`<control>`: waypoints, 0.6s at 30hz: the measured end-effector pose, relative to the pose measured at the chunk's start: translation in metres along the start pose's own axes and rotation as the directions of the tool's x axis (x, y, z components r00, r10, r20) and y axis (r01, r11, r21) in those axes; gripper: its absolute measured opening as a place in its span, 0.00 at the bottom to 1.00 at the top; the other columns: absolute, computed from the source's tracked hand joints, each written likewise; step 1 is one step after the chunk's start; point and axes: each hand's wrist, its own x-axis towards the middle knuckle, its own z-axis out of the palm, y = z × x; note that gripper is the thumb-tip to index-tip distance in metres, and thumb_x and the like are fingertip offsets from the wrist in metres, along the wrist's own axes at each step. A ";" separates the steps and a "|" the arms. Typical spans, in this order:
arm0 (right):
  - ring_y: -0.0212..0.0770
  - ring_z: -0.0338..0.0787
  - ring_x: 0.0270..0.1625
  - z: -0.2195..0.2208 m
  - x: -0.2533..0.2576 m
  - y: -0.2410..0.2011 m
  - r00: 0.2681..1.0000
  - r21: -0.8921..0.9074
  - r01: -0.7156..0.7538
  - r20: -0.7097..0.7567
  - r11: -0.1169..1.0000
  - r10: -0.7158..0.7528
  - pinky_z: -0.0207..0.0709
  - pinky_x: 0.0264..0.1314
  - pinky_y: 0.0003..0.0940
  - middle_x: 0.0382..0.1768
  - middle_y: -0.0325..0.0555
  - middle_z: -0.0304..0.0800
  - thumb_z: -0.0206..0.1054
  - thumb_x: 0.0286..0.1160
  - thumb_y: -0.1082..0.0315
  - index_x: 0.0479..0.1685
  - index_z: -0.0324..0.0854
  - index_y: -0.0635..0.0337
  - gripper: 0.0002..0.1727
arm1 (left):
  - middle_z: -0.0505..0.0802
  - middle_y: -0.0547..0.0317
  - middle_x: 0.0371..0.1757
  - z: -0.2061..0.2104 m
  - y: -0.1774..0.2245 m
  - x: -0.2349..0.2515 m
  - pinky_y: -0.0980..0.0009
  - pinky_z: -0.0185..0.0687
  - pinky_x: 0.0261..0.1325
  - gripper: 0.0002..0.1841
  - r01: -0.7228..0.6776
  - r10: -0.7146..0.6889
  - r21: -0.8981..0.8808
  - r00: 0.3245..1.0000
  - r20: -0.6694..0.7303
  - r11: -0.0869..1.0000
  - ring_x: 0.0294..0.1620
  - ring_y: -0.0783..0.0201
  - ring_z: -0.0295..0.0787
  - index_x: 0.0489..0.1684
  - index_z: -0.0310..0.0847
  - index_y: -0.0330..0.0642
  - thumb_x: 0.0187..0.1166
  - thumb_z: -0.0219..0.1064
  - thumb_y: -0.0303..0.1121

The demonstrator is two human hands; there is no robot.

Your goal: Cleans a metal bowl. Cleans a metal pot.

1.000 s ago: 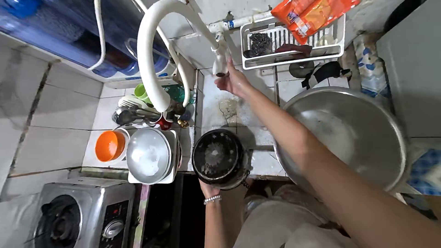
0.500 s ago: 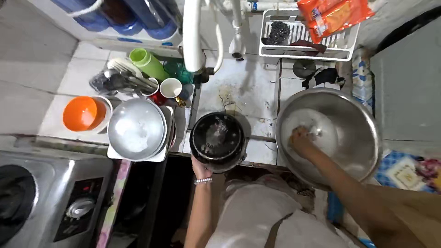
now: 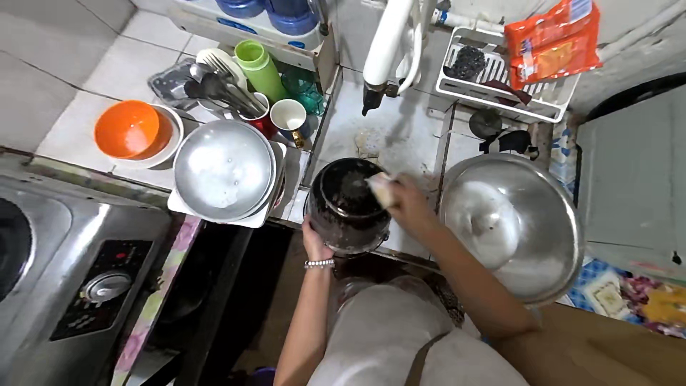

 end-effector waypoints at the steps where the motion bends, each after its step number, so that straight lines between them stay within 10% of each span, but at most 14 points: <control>1: 0.60 0.83 0.71 0.009 0.005 -0.012 0.999 0.005 0.039 0.034 0.999 -0.039 0.77 0.75 0.52 0.69 0.67 0.81 0.65 0.77 0.78 0.64 0.85 0.71 0.17 | 0.90 0.54 0.50 0.001 0.001 0.001 0.62 0.89 0.51 0.25 0.005 -0.005 -0.008 1.000 -0.007 1.000 0.49 0.64 0.90 0.69 0.72 0.41 0.96 0.34 0.45; 6: 0.61 0.87 0.64 0.041 0.024 -0.027 0.961 -0.002 0.266 0.083 0.964 -0.265 0.80 0.70 0.52 0.54 0.64 0.89 0.65 0.72 0.84 0.46 0.91 0.72 0.10 | 0.90 0.55 0.46 -0.004 -0.003 0.009 0.63 0.89 0.46 0.25 0.020 -0.018 0.038 0.999 -0.048 0.999 0.44 0.65 0.90 0.65 0.74 0.40 0.96 0.35 0.47; 11: 0.64 0.90 0.59 0.020 0.077 0.023 0.981 -0.150 0.194 0.019 0.970 -0.193 0.81 0.66 0.60 0.52 0.67 0.90 0.65 0.67 0.86 0.44 0.90 0.73 0.10 | 0.89 0.53 0.50 -0.007 -0.004 0.012 0.63 0.88 0.51 0.25 0.015 -0.013 0.029 0.999 -0.044 0.999 0.48 0.65 0.89 0.68 0.73 0.38 0.96 0.35 0.46; 18: 0.62 0.91 0.58 0.042 0.055 -0.030 0.965 -0.075 0.236 0.136 0.969 -0.225 0.82 0.65 0.58 0.52 0.65 0.91 0.66 0.68 0.83 0.47 0.92 0.71 0.12 | 0.90 0.51 0.53 -0.003 -0.002 0.014 0.60 0.88 0.53 0.27 0.048 -0.050 -0.032 0.998 -0.037 0.998 0.51 0.62 0.90 0.71 0.72 0.40 0.96 0.33 0.48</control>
